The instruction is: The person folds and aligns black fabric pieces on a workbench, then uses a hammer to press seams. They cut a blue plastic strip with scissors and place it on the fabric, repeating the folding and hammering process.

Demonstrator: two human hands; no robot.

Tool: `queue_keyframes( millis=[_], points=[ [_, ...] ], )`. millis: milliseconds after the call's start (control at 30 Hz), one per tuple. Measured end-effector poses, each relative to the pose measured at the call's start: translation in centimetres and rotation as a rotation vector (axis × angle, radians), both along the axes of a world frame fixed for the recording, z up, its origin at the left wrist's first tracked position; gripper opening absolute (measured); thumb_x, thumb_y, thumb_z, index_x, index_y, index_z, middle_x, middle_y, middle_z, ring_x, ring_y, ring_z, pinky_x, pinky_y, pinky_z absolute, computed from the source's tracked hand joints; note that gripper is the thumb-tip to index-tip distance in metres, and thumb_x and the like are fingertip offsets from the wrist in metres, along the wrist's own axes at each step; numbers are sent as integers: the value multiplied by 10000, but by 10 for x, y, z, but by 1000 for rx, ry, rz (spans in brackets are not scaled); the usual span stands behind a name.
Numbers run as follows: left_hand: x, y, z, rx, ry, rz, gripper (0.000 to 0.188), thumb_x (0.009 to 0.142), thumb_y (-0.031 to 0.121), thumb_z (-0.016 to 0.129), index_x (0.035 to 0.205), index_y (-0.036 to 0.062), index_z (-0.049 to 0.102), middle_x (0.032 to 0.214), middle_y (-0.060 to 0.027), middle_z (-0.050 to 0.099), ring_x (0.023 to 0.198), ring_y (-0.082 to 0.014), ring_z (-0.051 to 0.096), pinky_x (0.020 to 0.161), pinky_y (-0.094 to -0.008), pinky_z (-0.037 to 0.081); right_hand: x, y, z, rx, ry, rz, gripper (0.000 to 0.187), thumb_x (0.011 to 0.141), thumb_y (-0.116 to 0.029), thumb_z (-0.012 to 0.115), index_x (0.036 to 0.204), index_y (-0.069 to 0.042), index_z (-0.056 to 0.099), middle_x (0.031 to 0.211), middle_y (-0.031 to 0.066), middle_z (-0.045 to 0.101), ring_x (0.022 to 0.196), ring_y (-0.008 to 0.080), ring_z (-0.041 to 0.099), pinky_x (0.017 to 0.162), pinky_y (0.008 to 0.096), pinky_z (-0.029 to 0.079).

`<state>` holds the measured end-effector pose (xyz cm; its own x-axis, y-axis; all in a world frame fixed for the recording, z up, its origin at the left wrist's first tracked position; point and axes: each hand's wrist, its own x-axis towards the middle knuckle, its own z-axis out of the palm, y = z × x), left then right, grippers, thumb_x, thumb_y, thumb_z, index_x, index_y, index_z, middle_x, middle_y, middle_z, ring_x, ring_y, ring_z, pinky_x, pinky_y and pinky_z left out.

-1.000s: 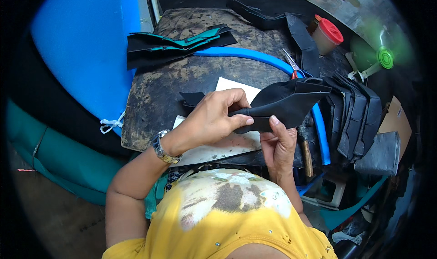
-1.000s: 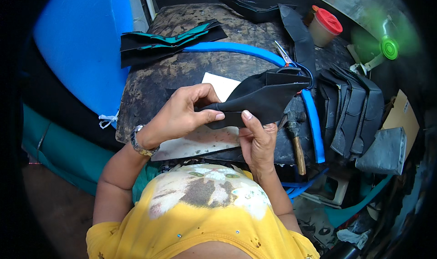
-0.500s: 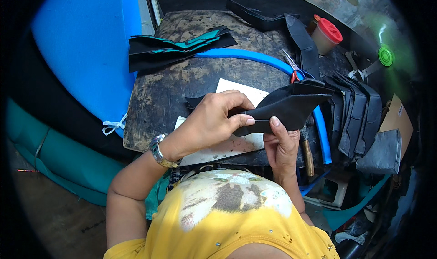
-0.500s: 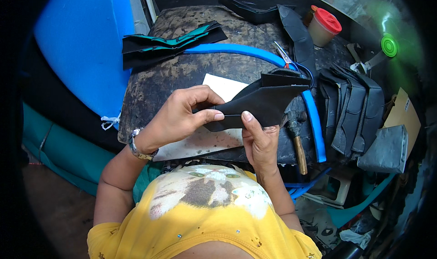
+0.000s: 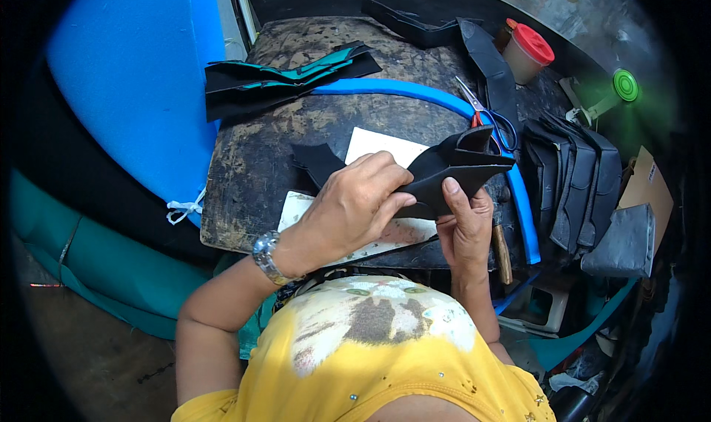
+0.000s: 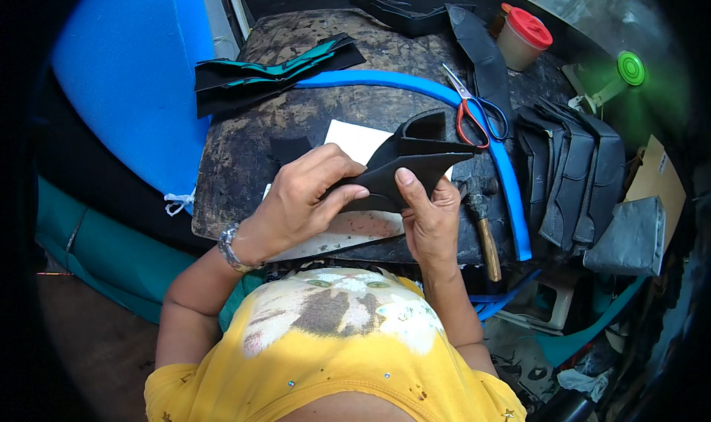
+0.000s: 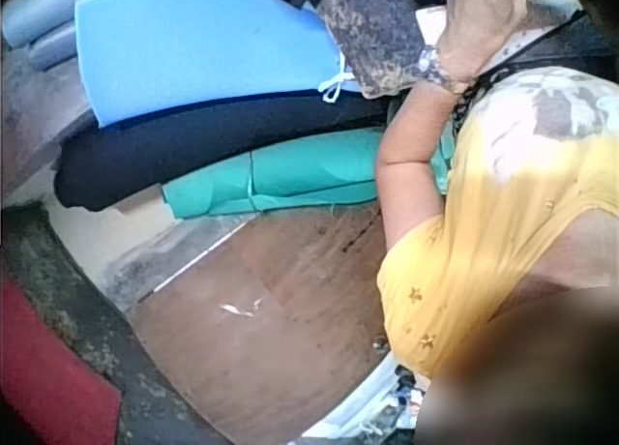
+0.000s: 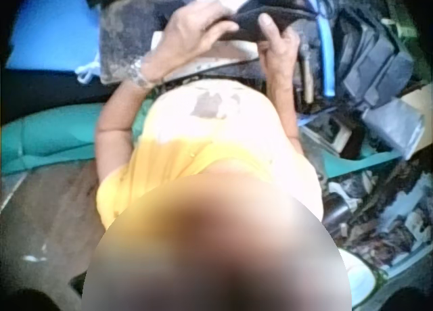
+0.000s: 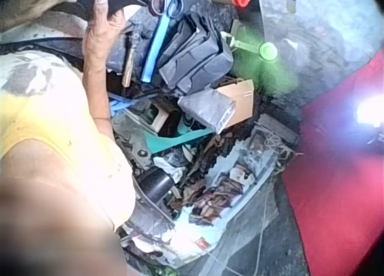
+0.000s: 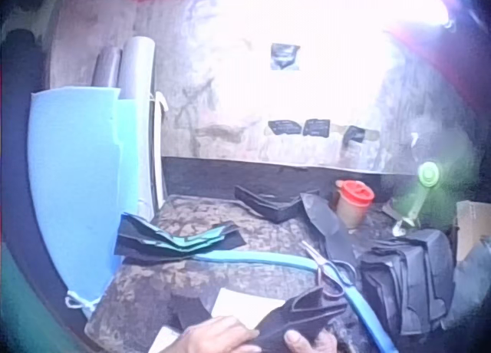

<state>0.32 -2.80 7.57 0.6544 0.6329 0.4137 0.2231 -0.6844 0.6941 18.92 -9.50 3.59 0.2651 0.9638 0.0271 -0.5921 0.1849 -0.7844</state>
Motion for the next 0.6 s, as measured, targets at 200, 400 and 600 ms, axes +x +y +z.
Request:
queue_keyframes(
  millis=[200,400,600],
  points=[
    [2,1,-6,-11,23,-23,163,876,42,713,987,-40,625,884,-152,582,766,-307,611,672,-398,498,0,-5,-11,-48,20,1,217,930,-35,700,1136,0,644,1066,101,721,945,156,710,859,286,568],
    [-4,7,-8,326,51,-26,171,826,10,723,965,-39,636,838,-124,559,745,-259,593,632,-364,486,55,11,-6,315,238,619,891,935,-676,509,1318,127,555,1267,211,645,1194,256,622,1054,366,458],
    [-1,29,-46,845,223,-4,72,729,72,648,782,39,611,819,-54,575,745,-179,570,607,-302,461,85,61,28,-221,-868,770,760,793,-539,762,1227,77,662,1195,184,690,1117,247,635,987,354,466]
  ],
)
